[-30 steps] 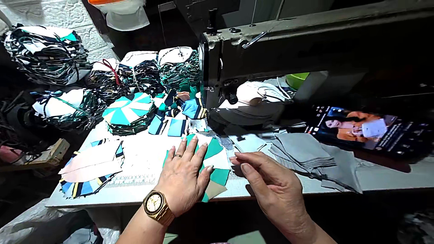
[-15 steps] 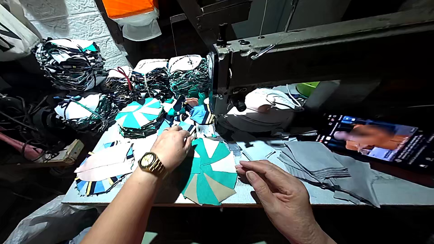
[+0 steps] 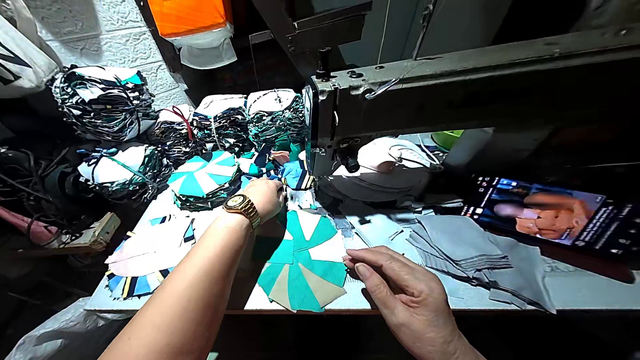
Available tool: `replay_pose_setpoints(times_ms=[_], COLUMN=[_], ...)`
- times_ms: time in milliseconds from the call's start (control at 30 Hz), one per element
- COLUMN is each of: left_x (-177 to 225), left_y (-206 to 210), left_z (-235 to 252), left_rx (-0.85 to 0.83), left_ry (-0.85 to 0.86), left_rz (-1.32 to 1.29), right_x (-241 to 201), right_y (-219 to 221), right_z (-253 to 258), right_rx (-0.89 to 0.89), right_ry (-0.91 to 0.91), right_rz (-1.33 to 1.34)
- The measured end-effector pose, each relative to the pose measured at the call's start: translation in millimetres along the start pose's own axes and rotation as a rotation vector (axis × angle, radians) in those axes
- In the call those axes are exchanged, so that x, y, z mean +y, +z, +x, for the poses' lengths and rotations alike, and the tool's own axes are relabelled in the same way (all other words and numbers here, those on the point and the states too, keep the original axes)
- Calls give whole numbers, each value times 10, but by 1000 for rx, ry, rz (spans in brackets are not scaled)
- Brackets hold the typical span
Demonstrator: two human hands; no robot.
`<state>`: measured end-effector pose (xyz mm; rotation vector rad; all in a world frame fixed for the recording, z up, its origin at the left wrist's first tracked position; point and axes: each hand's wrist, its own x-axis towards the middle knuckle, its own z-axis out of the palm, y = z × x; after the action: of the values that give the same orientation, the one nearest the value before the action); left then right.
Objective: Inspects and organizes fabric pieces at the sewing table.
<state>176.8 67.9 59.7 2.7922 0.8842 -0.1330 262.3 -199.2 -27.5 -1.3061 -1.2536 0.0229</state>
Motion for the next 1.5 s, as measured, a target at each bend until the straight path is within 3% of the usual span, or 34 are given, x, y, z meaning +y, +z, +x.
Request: replay_pose_setpoints(times_ms=[233,400,800,1100,1267,1500], left_x=[-137,-138,-222,-323,-341,-434], left_y=[-235,-374,187,287,291,329], left_z=[103,115,59,95,86,121], left_rx=[77,227,529,471,477,480], left_ry=[-66,-40,252,321,307,320], left_rz=[-101,-167,-263,-108,-96,-101], right_x=[22,38,-64,-111,-146,-385], right_y=[9,4,-12,-1,6,-206], right_z=[1,2,33,20,-22,-171], right_rx=[-4,1,-38,-75,-84,-250], right_ry=[-12,-24,-37,-45,-135,-255], right_rz=[2,-16,-7,-55,24,-122])
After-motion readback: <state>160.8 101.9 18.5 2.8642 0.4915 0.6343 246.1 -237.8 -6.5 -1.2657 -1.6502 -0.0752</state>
